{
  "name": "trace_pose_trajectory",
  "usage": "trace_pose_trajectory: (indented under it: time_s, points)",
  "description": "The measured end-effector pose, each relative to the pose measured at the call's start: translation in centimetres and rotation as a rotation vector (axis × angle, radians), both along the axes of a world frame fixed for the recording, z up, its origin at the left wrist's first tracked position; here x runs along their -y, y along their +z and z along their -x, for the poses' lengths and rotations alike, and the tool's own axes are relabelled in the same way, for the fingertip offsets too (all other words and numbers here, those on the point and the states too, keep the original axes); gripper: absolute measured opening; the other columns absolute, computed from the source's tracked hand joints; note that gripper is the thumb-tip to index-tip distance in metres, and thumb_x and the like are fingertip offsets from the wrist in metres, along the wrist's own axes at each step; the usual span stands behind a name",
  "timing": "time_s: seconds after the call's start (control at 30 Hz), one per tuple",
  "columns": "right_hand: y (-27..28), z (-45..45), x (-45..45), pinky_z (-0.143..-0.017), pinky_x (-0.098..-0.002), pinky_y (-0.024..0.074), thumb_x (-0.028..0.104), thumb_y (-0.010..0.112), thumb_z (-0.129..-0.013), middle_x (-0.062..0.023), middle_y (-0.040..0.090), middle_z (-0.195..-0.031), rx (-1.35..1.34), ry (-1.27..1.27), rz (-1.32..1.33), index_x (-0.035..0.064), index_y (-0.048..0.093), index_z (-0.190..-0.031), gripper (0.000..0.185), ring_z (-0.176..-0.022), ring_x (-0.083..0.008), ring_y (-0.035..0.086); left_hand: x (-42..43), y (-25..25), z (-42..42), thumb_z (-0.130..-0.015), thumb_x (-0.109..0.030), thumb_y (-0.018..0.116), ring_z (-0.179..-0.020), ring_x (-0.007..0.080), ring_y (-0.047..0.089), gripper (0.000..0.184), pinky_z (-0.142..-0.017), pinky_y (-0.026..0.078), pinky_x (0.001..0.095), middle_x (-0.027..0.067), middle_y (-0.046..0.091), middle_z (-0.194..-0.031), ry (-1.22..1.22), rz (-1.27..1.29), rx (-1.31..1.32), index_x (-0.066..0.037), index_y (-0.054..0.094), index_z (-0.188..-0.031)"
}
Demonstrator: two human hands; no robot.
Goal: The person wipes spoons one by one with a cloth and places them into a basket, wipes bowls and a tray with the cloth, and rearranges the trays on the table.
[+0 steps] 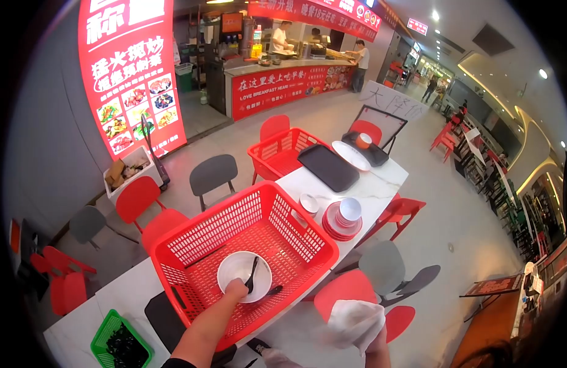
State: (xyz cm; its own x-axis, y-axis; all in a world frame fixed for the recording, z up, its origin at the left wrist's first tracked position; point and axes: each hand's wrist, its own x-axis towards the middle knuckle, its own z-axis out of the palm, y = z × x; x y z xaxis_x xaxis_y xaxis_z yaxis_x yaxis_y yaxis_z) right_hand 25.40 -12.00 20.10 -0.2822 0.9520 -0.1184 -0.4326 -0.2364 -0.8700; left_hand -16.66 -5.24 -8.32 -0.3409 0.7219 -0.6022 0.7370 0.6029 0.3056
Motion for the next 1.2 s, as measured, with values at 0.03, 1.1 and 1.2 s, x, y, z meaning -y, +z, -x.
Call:
trace_pose_trajectory:
  time_s: [0.03, 1.1, 1.2]
  points:
    - [-0.1, 0.4, -0.2, -0.097, -0.0451, 0.0516, 0.052, 0.042, -0.099, -0.0178, 0.063, -0.126, -0.005, -0.015, 0.025, -0.0028, 0.051, -0.136, 0.066, -0.115, -0.0314, 0.062, 0.1, 0.3, 0.3, -0.082, -0.019, 0.064, -0.101, 0.0337, 0.07, 0.029, -0.083, 0.056, 0.0412, 0.018, 0.073, -0.104, 0.037, -0.058, 0.064, -0.003, 0.072, -0.105]
    - [0.0, 39.1, 25.2, -0.081, -0.0411, 0.0519, 0.021, 0.051, -0.098, -0.0218, 0.069, -0.091, 0.577, 1.192, -0.684, 0.0018, 0.062, -0.109, 0.025, -0.087, -0.0333, 0.07, 46.2, 33.4, 8.8, -0.099, -0.016, 0.061, -0.085, 0.0111, 0.068, 0.018, -0.081, 0.052, 0.0263, 0.0075, 0.075, -0.097, 0.777, -1.257, 0.604, 0.001, 0.066, -0.104]
    - [3.5, 41.0, 27.6, -0.077, -0.0443, 0.052, 0.021, 0.052, -0.097, -0.0272, 0.067, -0.092, 0.78, 1.243, -0.876, 0.0007, 0.061, -0.105, 0.024, -0.088, -0.0415, 0.068, 50.8, 32.9, 9.9, -0.099, -0.015, 0.061, -0.089, 0.0102, 0.068, 0.017, -0.081, 0.052, 0.0264, 0.0082, 0.076, -0.098, 0.814, -1.304, 0.487, 0.001, 0.066, -0.099]
